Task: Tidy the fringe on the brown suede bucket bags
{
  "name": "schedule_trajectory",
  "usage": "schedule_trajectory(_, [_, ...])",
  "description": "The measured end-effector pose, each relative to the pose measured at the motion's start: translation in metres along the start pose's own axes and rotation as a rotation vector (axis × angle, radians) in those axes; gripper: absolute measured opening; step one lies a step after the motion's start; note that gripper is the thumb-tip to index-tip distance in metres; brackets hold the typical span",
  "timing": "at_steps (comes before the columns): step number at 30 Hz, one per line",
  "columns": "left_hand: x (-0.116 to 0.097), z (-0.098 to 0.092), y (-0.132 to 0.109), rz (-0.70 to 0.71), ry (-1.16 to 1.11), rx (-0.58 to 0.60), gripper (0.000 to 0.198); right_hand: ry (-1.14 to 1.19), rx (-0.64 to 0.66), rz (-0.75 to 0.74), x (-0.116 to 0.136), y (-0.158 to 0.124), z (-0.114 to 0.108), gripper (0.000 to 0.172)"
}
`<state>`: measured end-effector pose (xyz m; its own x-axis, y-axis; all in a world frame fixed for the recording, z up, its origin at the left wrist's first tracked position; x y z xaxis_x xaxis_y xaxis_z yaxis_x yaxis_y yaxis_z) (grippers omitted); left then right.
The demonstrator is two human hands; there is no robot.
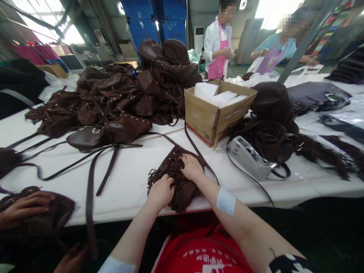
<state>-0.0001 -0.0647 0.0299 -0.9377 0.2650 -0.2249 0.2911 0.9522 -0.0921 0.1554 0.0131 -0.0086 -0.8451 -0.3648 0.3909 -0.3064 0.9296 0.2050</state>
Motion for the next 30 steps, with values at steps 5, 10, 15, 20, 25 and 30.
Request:
schedule_trajectory(5, [-0.001,-0.003,-0.020,0.118,-0.161,-0.051,0.021,-0.006,0.006,-0.002,0.000,0.001,0.000,0.051])
schedule_trajectory(10, [-0.008,-0.010,-0.045,0.175,-0.329,-0.077,0.019,-0.007,0.013,-0.001,0.000,0.003,0.000,0.051])
schedule_trajectory(15, [-0.008,-0.011,-0.062,0.132,-0.411,0.038,0.019,-0.010,0.009,-0.005,0.000,0.001,-0.001,0.051])
schedule_trajectory(20, [0.004,-0.026,-0.082,0.071,-0.520,-0.091,0.021,0.002,0.019,0.001,0.000,0.001,-0.002,0.051])
schedule_trajectory(25, [0.001,-0.032,-0.100,0.131,-0.640,0.212,0.033,-0.002,0.036,0.007,0.000,0.002,-0.002,0.051])
schedule_trajectory(30, [0.002,-0.023,-0.092,0.050,-0.488,0.133,0.029,-0.005,0.028,-0.001,0.000,0.002,0.000,0.051])
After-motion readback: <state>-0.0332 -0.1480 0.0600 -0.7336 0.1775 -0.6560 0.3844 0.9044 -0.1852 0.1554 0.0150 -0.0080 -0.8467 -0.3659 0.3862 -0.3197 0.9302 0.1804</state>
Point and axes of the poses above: each hand's wrist, its own y-axis towards the middle knuckle, its own z-axis out of the palm, x = y × z, the point moved 2 cm from there along y, towards the middle knuckle, and after that the axes turned 1 degree about -y, right-handed, at the moved point
